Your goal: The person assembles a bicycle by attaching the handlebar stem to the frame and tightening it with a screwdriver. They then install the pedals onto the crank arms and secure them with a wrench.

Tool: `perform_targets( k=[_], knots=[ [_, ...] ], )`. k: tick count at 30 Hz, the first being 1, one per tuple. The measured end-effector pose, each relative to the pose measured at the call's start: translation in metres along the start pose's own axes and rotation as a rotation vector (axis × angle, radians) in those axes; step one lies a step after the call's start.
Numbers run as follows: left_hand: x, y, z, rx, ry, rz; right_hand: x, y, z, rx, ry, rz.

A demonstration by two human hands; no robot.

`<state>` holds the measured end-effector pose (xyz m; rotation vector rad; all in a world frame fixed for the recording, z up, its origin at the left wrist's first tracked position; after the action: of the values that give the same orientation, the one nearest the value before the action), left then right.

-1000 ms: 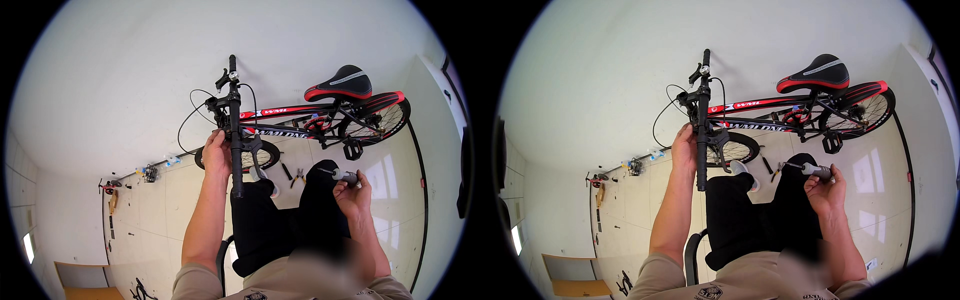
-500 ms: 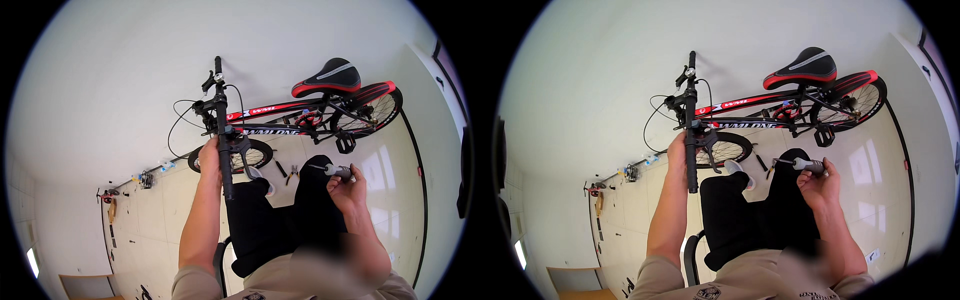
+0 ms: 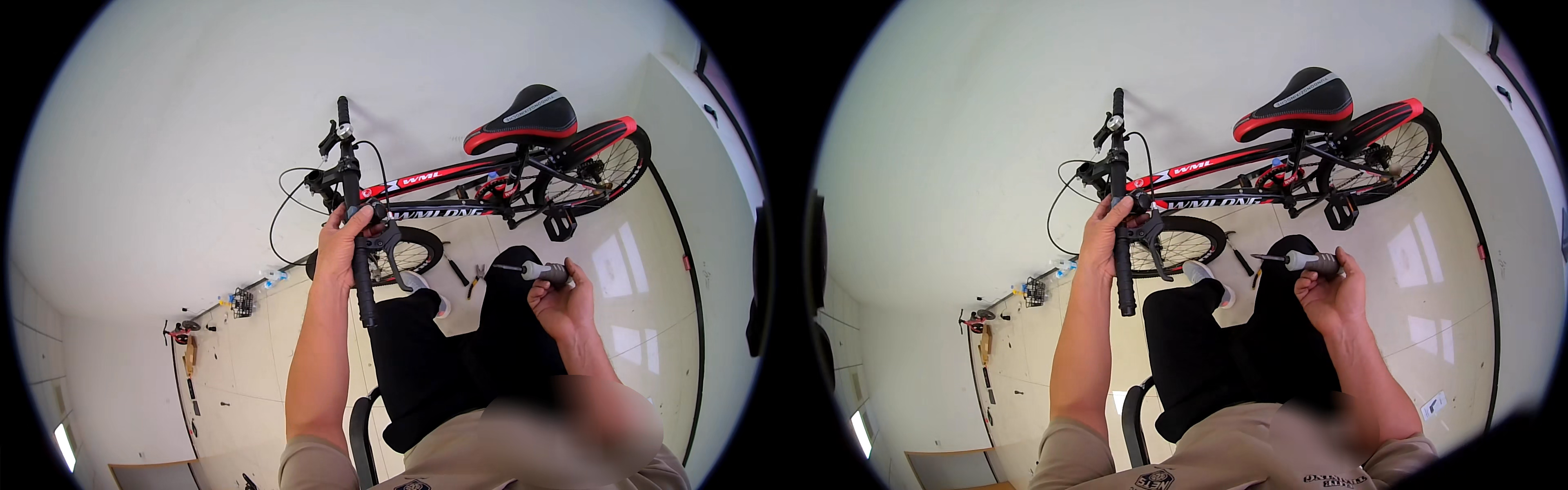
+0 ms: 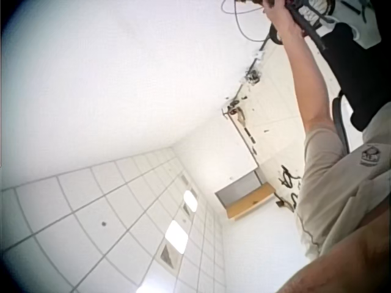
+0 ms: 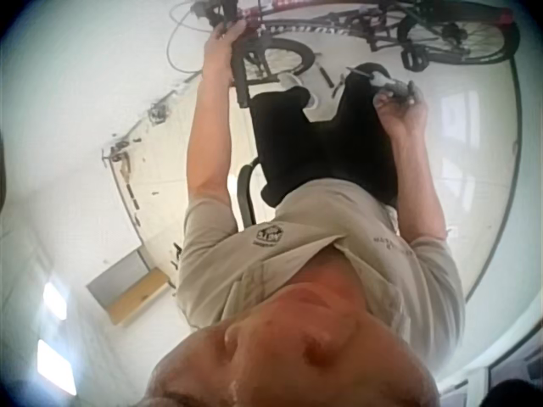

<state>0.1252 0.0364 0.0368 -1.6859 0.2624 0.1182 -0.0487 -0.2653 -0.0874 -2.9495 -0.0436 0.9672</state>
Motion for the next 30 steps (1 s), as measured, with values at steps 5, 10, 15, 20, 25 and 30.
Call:
perform_targets(
  k=[5, 10, 15, 20, 25, 30],
  knots=[
    [0.008, 0.013, 0.007, -0.249, 0.085, 0.023, 0.000, 0.000, 0.000, 0.006, 0.006, -0.009],
    [0.007, 0.017, 0.005, -0.489, 0.179, 0.076, -0.001, 0.000, 0.000, 0.003, -0.006, -0.003],
    [-0.003, 0.004, -0.007, -0.437, 0.160, 0.091, 0.000, 0.001, 0.000, 0.000, 0.000, 0.004],
    [0.005, 0.005, -0.003, -0.224, 0.083, 0.095, 0.000, 0.000, 0.001, 0.000, -0.004, 0.000],
    [0.007, 0.006, -0.003, -0.186, 0.041, 0.101, 0.001, 0.001, 0.003, 0.011, 0.002, -0.006],
    [0.003, 0.004, 0.002, -0.052, -0.072, 0.100, 0.001, 0.002, 0.001, 0.014, 0.002, -0.005]
  ],
)
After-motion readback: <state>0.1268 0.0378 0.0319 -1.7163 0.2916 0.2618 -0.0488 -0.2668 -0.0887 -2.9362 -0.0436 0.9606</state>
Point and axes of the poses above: each hand's wrist, its own x-axis towards the middle knuckle, its own z-axis out of the back of the hand, y = z × x, the point moved 4 cm from there along x, towards the middle knuckle, and after that the axes turned 6 degrees about y, right-handed, at the moved point
